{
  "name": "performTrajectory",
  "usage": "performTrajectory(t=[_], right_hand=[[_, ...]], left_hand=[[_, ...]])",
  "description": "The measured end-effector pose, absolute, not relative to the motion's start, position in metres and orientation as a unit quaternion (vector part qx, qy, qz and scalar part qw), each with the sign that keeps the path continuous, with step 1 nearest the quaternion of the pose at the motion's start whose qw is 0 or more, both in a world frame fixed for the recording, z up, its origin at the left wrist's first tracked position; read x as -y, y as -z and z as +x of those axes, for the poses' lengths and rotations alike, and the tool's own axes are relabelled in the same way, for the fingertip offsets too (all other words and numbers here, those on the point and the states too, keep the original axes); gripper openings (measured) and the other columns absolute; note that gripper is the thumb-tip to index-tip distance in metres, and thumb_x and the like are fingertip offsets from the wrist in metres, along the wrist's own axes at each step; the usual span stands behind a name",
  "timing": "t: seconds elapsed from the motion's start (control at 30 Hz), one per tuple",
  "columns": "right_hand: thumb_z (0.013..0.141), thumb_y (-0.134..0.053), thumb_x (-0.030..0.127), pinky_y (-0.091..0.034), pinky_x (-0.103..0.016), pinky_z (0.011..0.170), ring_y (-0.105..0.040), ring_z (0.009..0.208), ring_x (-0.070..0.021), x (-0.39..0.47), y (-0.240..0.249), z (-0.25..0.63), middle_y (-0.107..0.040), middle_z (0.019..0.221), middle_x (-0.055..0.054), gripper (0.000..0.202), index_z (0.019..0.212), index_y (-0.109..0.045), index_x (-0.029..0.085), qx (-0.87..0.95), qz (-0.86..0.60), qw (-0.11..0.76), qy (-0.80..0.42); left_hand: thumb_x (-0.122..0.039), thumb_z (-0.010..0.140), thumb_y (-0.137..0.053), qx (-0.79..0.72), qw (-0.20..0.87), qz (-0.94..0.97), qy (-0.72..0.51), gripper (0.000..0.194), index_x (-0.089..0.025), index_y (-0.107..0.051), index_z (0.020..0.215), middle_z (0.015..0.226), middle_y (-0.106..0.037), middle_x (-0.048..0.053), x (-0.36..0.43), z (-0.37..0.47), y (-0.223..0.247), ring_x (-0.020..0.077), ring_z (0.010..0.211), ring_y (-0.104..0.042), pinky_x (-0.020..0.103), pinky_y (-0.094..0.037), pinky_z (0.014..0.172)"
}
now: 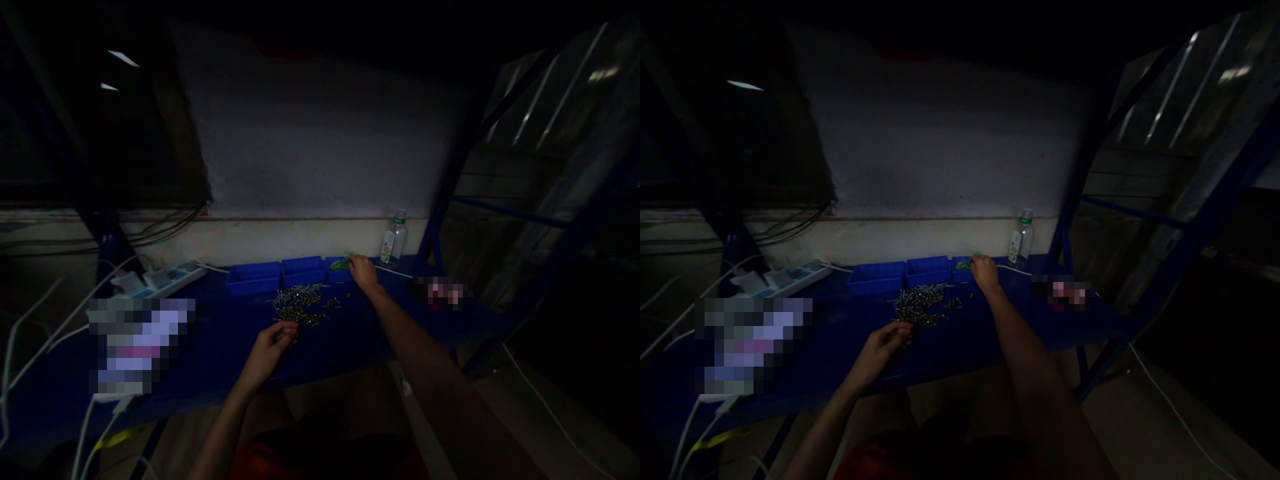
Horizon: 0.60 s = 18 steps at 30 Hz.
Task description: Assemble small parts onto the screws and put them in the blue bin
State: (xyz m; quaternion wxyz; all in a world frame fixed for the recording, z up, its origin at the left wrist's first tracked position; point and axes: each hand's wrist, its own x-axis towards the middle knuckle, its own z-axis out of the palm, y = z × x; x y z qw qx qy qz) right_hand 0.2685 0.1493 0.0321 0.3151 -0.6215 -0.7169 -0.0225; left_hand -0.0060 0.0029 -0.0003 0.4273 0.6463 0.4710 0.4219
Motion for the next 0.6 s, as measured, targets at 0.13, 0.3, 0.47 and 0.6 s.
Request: performTrajectory(t=[0.13,0.3,0.47,0.6], right_hand=[[0.087,-0.048,0.026,-0.038,-0.029,0.088,-0.055,0.096,-0.0185,-0.155,-0.023,0.273,-0.064,0.099,-0.009,0.022,0.096,-0.066,0.018,0.744,-0.608,0.276,0.005],[0.09,-0.04,0.023,-0.031,-0.03,0.096,-0.047,0.11,-0.018,-0.133,-0.012,0.278,-0.055,0.116,-0.01,0.031,0.116,-0.056,0.017,0.755,-0.591,0.285,0.017],[0.082,-0.056,0.02,-0.039,-0.024,0.082,-0.057,0.093,-0.0154,-0.107,0.014,0.281,-0.06,0.101,-0.007,0.032,0.114,-0.058,0.02,0.791,-0.567,0.226,-0.045],[0.083,-0.053,0.015,-0.039,-0.022,0.081,-0.058,0.091,-0.014,-0.106,0.028,0.276,-0.061,0.099,-0.007,0.025,0.107,-0.061,0.019,0.788,-0.57,0.225,-0.055]], left_hand=[[-0.039,0.075,-0.056,-0.47,0.426,0.643,-0.429,0.031,-0.013,-0.065,0.091,0.074,-0.064,0.004,-0.002,-0.005,0.001,0.0176,0.072,-0.059,0.026,-0.045,0.065],[-0.038,0.077,-0.054,-0.466,0.424,0.656,-0.415,0.03,-0.013,-0.064,0.092,0.075,-0.063,0.004,-0.003,-0.004,0.003,0.017,0.072,-0.058,0.025,-0.044,0.065],[-0.034,0.077,-0.052,-0.458,0.394,0.687,-0.405,0.027,-0.015,-0.065,0.091,0.077,-0.065,0.003,-0.002,-0.003,0.006,0.0179,0.074,-0.058,0.026,-0.044,0.068],[-0.033,0.077,-0.05,-0.462,0.377,0.7,-0.392,0.026,-0.016,-0.065,0.091,0.081,-0.066,0.003,0.0,-0.002,0.006,0.0182,0.075,-0.059,0.025,-0.044,0.067]])
